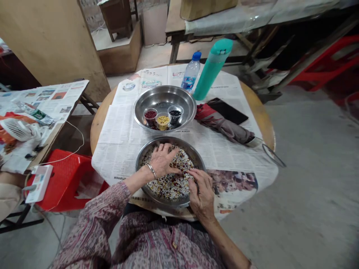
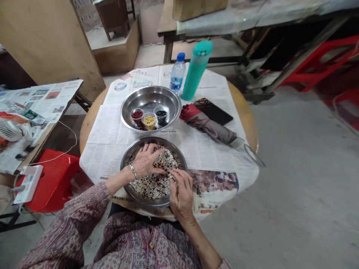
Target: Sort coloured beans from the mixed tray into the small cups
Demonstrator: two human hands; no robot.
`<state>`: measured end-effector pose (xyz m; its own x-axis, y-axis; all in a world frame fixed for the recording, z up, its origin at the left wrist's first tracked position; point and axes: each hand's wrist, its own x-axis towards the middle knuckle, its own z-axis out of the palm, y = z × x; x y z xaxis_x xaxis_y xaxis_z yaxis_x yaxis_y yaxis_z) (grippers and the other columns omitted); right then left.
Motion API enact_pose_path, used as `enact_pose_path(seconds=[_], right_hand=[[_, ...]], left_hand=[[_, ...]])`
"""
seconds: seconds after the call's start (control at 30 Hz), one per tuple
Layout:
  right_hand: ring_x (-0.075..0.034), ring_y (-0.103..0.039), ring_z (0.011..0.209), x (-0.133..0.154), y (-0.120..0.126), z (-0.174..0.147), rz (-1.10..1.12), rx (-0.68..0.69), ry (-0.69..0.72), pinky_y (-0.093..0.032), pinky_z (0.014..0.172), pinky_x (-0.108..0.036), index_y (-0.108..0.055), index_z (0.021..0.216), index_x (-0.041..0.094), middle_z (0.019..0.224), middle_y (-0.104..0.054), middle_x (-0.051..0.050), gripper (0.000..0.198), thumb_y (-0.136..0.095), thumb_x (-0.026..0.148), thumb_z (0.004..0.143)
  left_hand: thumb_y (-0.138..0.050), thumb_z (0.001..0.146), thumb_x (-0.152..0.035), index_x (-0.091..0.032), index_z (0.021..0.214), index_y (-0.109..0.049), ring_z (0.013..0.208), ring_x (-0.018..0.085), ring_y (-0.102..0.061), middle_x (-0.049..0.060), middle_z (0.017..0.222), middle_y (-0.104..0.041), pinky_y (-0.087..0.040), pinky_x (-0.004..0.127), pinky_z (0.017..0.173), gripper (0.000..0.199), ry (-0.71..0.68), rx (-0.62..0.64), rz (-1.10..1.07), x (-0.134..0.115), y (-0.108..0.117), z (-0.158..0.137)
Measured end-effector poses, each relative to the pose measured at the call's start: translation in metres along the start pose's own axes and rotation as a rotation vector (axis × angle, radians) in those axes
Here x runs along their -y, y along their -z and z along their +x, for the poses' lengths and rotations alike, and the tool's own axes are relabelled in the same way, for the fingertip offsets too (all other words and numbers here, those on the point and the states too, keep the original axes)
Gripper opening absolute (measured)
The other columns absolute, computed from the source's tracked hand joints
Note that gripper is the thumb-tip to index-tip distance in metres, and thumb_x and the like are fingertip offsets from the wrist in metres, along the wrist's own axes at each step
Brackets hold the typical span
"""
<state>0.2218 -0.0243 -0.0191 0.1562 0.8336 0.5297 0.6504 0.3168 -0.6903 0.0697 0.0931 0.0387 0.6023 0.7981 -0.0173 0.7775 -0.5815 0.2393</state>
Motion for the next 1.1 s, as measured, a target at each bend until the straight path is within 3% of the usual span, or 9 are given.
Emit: enact_pose_path(seconds=[0.13, 0.2, 0.33, 0.43, 0.53, 0.6, 0.77, 0.93, 1.1], right_hand=[[-0.024, -0.054, 0.113, 0.000, 0.000, 0.000, 0.011, -0.007, -0.020, -0.044, 0.098, -0.048, -0.059, 0.118, 0.022, 0.116, -0.061, -0.010, 0.029, -0.045, 0.019, 0.093], [-0.024, -0.054, 0.113, 0.000, 0.000, -0.001, 0.019, -0.011, -0.028, -0.045, 0.097, -0.048, -0.059, 0.118, 0.022, 0.116, -0.061, -0.010, 0.029, -0.044, 0.019, 0.094], [-0.024, -0.054, 0.113, 0.000, 0.000, -0.002, 0.021, -0.008, -0.030, -0.045, 0.097, -0.049, -0.058, 0.118, 0.022, 0.116, -0.061, -0.010, 0.029, -0.042, 0.017, 0.094], [-0.023, -0.054, 0.112, -0.001, 0.000, -0.001, 0.019, -0.011, -0.018, -0.045, 0.097, -0.048, -0.059, 0.116, 0.021, 0.115, -0.062, -0.010, 0.027, -0.044, 0.017, 0.094], [-0.023, -0.054, 0.112, 0.000, 0.001, -0.001, 0.021, -0.014, -0.020, -0.044, 0.097, -0.047, -0.059, 0.115, 0.021, 0.114, -0.062, -0.010, 0.026, -0.045, 0.017, 0.094], [-0.023, -0.054, 0.112, 0.001, 0.001, -0.001, 0.022, -0.011, -0.023, -0.044, 0.097, -0.046, -0.059, 0.115, 0.021, 0.114, -0.062, -0.010, 0.026, -0.045, 0.018, 0.094], [-0.023, -0.054, 0.112, 0.001, 0.000, -0.001, 0.015, -0.014, -0.022, -0.043, 0.097, -0.046, -0.059, 0.115, 0.022, 0.114, -0.062, -0.009, 0.026, -0.045, 0.018, 0.093], [-0.024, -0.054, 0.111, -0.001, -0.001, -0.002, 0.015, -0.008, -0.025, -0.044, 0.096, -0.048, -0.059, 0.115, 0.022, 0.114, -0.062, -0.010, 0.026, -0.044, 0.020, 0.094], [-0.024, -0.054, 0.111, 0.000, -0.001, -0.001, 0.021, -0.016, -0.030, -0.044, 0.097, -0.049, -0.058, 0.117, 0.023, 0.114, -0.062, -0.010, 0.027, -0.044, 0.020, 0.094]], left_hand=[[-0.060, 0.089, -0.026, -0.021, 0.113, -0.062, 0.107, 0.022, -0.051, 0.007, 0.113, -0.056, -0.049, 0.035, 0.091, 0.024, -0.235, 0.160, -0.057, -0.021, -0.005, 0.002], [-0.051, 0.092, -0.017, -0.019, 0.104, -0.064, 0.101, 0.020, -0.054, 0.007, 0.106, -0.058, -0.050, 0.031, 0.086, 0.018, -0.291, 0.219, -0.057, -0.025, -0.004, -0.007], [-0.043, 0.096, -0.015, -0.020, 0.103, -0.064, 0.095, 0.019, -0.055, 0.006, 0.101, -0.059, -0.052, 0.030, 0.080, 0.023, -0.265, 0.234, -0.028, -0.017, 0.006, -0.040], [-0.050, 0.095, -0.022, -0.020, 0.105, -0.062, 0.105, 0.021, -0.052, 0.007, 0.113, -0.057, -0.051, 0.034, 0.089, 0.016, -0.151, 0.129, -0.005, -0.002, 0.017, -0.066], [-0.077, 0.076, -0.044, -0.020, 0.124, -0.052, 0.122, 0.032, -0.042, 0.014, 0.137, -0.043, -0.046, 0.047, 0.099, 0.060, -0.007, 0.055, 0.040, 0.008, 0.025, -0.083], [-0.085, 0.063, -0.047, -0.018, 0.132, -0.044, 0.124, 0.036, -0.041, 0.019, 0.139, -0.040, -0.046, 0.050, 0.098, 0.085, 0.089, 0.107, 0.094, 0.009, 0.029, -0.088], [-0.069, 0.079, -0.016, -0.018, 0.120, -0.049, 0.098, 0.022, -0.059, 0.010, 0.117, -0.054, -0.053, 0.034, 0.083, 0.046, 0.180, 0.281, 0.003, -0.001, 0.021, -0.081], [-0.056, 0.081, -0.004, -0.018, 0.105, -0.056, 0.098, 0.017, -0.060, 0.004, 0.105, -0.061, -0.050, 0.031, 0.093, 0.028, 0.144, 0.113, -0.338, -0.014, -0.004, -0.055], [-0.054, 0.086, -0.006, -0.019, 0.117, -0.054, 0.108, 0.015, -0.058, 0.005, 0.118, -0.060, -0.048, 0.029, 0.098, 0.033, -0.053, -0.024, -0.479, -0.022, -0.009, -0.029]])
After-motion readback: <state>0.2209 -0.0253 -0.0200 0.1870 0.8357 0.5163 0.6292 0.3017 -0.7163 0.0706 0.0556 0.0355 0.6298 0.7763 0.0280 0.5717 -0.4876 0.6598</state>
